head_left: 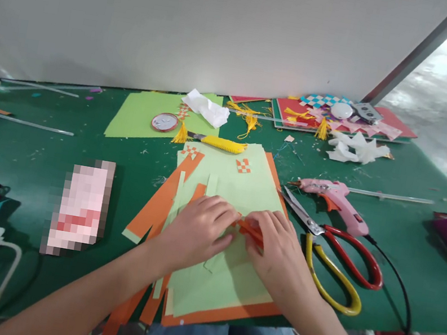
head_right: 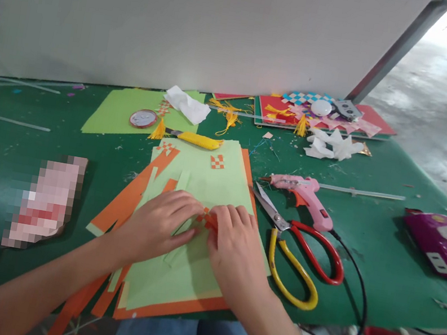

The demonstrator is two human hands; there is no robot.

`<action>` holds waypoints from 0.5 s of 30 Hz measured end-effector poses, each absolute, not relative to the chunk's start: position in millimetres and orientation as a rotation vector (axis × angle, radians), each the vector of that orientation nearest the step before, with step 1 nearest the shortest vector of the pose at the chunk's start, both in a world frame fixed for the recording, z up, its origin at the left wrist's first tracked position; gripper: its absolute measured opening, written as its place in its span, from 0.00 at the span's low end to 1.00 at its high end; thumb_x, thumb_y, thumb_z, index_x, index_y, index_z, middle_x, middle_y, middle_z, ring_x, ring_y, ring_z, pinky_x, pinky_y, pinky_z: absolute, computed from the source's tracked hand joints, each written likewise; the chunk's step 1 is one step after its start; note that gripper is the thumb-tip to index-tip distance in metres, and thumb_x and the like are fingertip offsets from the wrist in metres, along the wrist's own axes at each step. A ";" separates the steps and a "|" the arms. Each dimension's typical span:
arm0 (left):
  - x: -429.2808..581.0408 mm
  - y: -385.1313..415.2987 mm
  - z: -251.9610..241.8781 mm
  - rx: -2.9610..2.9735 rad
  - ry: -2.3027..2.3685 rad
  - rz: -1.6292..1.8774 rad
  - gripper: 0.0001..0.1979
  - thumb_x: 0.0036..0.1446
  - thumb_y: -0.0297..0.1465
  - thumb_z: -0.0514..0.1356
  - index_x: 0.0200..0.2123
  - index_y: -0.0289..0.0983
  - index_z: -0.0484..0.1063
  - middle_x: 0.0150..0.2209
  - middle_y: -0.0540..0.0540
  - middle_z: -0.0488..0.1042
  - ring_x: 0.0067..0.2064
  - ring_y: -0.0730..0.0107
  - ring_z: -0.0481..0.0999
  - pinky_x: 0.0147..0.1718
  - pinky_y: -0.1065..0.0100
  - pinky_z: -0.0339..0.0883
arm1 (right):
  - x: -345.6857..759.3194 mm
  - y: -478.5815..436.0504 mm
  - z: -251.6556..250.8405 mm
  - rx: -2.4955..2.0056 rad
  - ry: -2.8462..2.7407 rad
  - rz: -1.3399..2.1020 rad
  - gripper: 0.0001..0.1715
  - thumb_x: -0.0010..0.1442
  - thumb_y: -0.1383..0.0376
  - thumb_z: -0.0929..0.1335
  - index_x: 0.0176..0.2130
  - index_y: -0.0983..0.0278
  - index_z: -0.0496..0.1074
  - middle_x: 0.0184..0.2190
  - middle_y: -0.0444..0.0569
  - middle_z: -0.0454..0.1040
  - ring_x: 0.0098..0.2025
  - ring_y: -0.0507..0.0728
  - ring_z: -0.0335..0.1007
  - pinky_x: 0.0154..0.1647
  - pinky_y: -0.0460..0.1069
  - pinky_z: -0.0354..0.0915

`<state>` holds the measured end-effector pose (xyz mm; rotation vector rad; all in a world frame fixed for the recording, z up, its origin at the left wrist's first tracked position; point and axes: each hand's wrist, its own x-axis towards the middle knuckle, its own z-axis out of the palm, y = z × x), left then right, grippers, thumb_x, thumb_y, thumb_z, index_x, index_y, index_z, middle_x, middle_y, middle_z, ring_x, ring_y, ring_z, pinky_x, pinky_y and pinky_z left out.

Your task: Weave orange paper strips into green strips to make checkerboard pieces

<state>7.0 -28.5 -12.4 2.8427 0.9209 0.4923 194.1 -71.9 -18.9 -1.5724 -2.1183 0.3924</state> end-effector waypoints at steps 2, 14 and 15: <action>7.0 -29.3 -13.2 2.836 0.922 0.487 0.11 0.61 0.30 0.57 0.46 0.33 0.68 0.43 0.42 0.75 0.49 0.56 0.71 0.48 0.55 0.67 | 194.8 -71.3 -19.2 -1.572 -2.099 0.421 0.13 0.54 0.77 0.64 0.39 0.63 0.64 0.36 0.49 0.72 0.41 0.61 0.63 0.46 0.57 0.61; 9.1 -29.0 -12.8 2.845 0.948 0.515 0.10 0.63 0.28 0.53 0.46 0.34 0.68 0.41 0.42 0.76 0.47 0.57 0.72 0.46 0.55 0.68 | 199.3 -70.4 -21.9 -1.571 -2.130 0.419 0.16 0.55 0.76 0.64 0.43 0.63 0.66 0.39 0.51 0.73 0.43 0.63 0.64 0.48 0.58 0.61; 9.2 -29.2 -13.0 2.852 0.943 0.520 0.10 0.62 0.28 0.53 0.46 0.34 0.68 0.41 0.42 0.76 0.47 0.56 0.72 0.46 0.55 0.68 | 198.9 -69.8 -22.1 -1.566 -2.127 0.424 0.16 0.55 0.76 0.64 0.43 0.63 0.66 0.40 0.51 0.74 0.43 0.62 0.64 0.47 0.58 0.61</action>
